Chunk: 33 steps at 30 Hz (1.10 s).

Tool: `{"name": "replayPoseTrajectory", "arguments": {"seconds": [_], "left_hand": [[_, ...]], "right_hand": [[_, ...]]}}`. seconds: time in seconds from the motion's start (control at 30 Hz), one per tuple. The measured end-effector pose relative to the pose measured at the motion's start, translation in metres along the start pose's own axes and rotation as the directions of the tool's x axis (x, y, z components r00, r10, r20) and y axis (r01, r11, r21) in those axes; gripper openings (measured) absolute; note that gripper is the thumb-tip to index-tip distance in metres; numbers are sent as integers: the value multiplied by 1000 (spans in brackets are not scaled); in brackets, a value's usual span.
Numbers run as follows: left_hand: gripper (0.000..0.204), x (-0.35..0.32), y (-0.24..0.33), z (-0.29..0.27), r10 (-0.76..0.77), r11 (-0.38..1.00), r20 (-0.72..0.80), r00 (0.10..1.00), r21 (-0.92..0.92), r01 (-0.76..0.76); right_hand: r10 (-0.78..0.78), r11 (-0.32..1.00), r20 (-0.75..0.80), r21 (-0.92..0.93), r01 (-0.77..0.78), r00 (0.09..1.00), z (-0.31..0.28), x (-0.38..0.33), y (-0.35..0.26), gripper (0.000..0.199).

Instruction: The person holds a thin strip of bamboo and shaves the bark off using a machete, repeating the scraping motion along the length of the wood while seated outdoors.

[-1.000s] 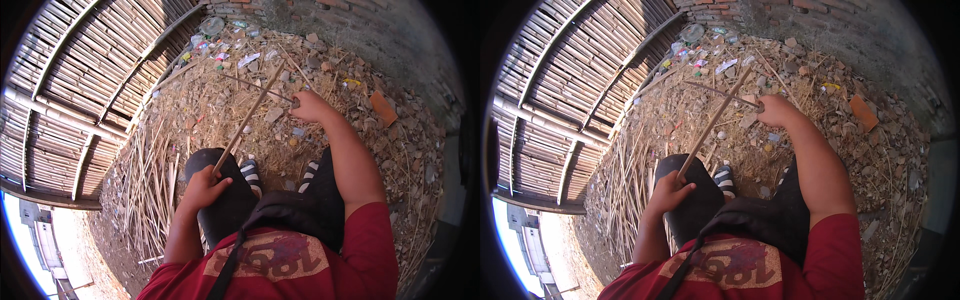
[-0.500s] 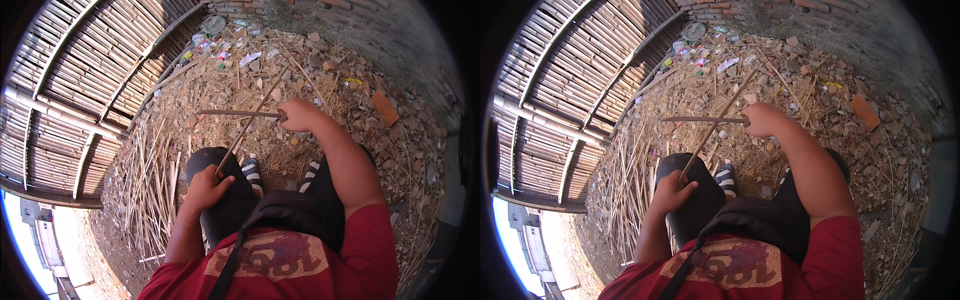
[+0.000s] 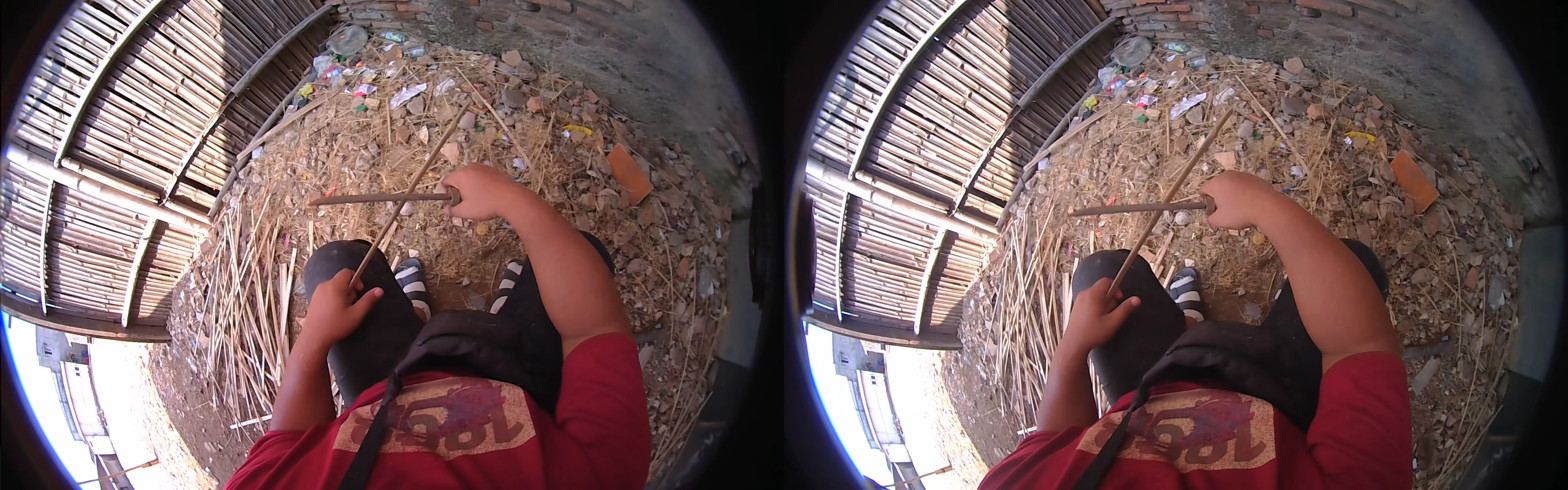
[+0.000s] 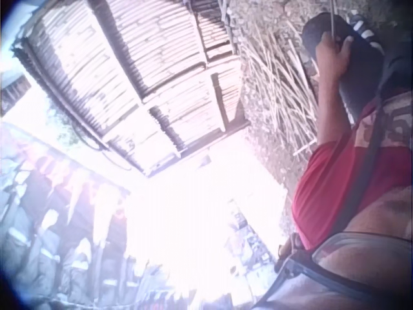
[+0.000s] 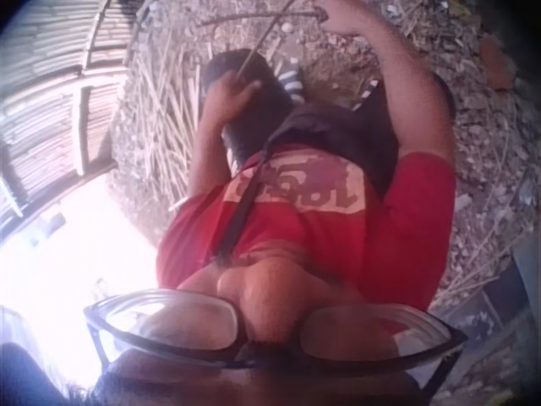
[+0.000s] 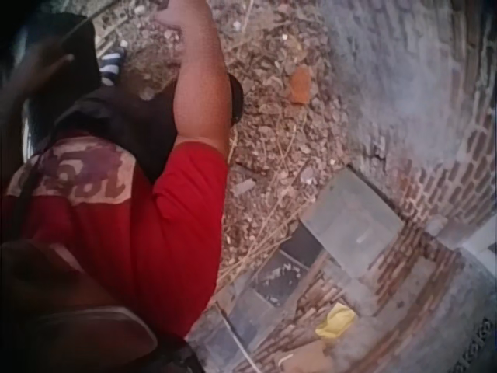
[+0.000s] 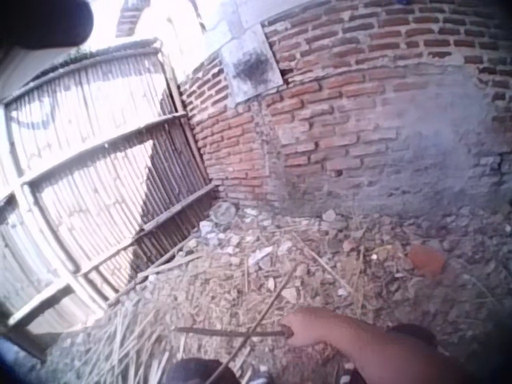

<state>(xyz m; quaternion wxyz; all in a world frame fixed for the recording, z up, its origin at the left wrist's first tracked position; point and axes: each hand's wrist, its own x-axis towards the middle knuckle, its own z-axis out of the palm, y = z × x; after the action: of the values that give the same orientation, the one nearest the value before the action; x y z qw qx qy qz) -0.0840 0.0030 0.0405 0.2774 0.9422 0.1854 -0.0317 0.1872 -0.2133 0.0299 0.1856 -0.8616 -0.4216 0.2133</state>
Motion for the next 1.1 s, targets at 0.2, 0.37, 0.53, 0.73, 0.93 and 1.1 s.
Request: {"name": "replayPoseTrajectory", "arguments": {"seconds": [0.2,0.37,0.53,0.73,0.93,1.1], "left_hand": [[41,5,3,-1,1,1000,8,1000,-14,-1],[42,5,-5,2,8,999,-9,1000,-47,-9],[43,2,-5,0,-6,999,18,1000,-36,7],[42,9,-15,-4,37,995,53,998,-97,-32],[36,16,-25,-10,-47,967,228,973,-235,102],[31,15,-27,-15,-36,946,259,965,-302,116]], "right_hand": [[316,928,-288,293,-231,904,-1,2,48,30],[37,999,-74,6,-37,997,2,-17,-19,24],[-37,996,-75,-89,30,997,8,-3,-11,24],[240,956,-317,240,-167,918,0,3,39,29],[-127,965,-169,-248,83,977,19,-3,-20,20],[-15,999,-176,-32,9,984,16,12,0,22]]}}
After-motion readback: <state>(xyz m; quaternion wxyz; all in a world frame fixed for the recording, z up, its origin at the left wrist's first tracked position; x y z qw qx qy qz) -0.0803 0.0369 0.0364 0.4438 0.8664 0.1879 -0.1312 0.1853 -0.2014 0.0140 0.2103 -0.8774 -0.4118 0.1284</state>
